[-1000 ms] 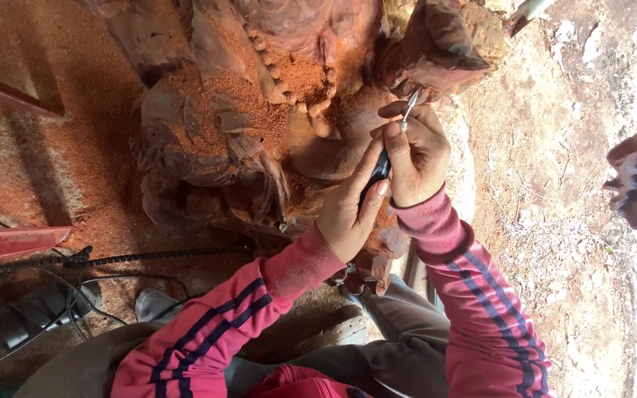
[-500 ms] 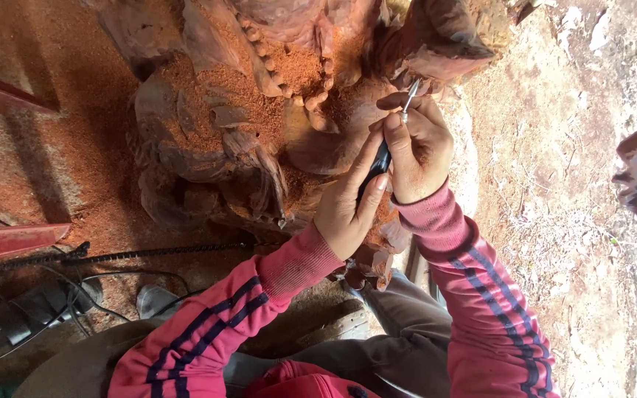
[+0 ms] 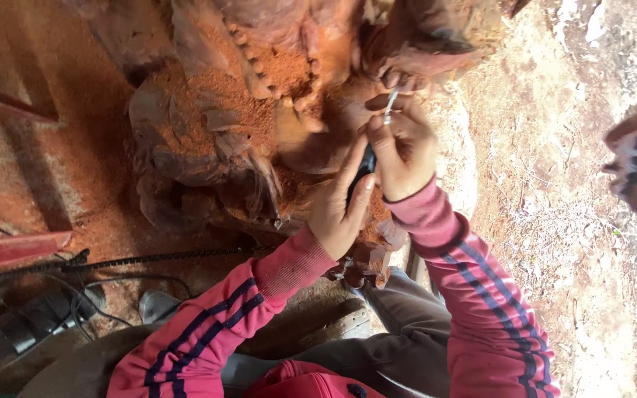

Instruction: The person is using a small rotary tool to carve fine details into a large wooden sculpture.

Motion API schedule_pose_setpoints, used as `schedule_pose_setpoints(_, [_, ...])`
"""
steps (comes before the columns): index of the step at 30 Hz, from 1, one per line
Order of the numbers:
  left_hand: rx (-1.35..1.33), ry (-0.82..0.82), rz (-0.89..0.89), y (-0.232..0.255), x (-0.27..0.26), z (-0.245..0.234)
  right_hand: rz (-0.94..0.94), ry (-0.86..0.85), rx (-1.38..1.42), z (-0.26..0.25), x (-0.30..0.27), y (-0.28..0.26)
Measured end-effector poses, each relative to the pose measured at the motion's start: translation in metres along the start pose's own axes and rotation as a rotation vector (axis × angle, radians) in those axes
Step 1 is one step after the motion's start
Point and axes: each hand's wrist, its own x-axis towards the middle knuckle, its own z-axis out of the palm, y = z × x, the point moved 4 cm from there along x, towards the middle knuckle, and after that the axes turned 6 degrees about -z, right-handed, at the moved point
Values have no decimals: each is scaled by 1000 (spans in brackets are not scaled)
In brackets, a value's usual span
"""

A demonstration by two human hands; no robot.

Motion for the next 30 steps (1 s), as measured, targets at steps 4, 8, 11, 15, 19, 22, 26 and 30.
schedule_pose_setpoints(4, [-27, -19, -103, -26, -12, 8, 56, -7, 42, 1, -11, 7])
schedule_pose_setpoints(8, [114, -24, -96, -21, -17, 9, 143, -8, 27, -3, -8, -6])
schedule_pose_setpoints(11, [18, -10, -176, -14, -23, 12, 177, 78, 84, -4, -2, -27])
schedule_pose_setpoints(15, [-16, -24, -172, 6, -25, 15, 185, 160, 146, -3, -11, -24])
schedule_pose_setpoints(19, [50, 59, -116, 52, -25, 15, 411, 113, 117, 14, -27, 11])
schedule_pose_setpoints(22, [7, 34, -182, 62, -28, 19, 481, 160, 183, 6, -27, 6])
schedule_pose_setpoints(26, [30, -61, -337, 52, -28, 20, 580, 262, 306, 12, -35, 5])
schedule_pose_setpoints(30, [222, -180, -352, 46, -12, 5, 679, 347, 521, 38, -52, 46])
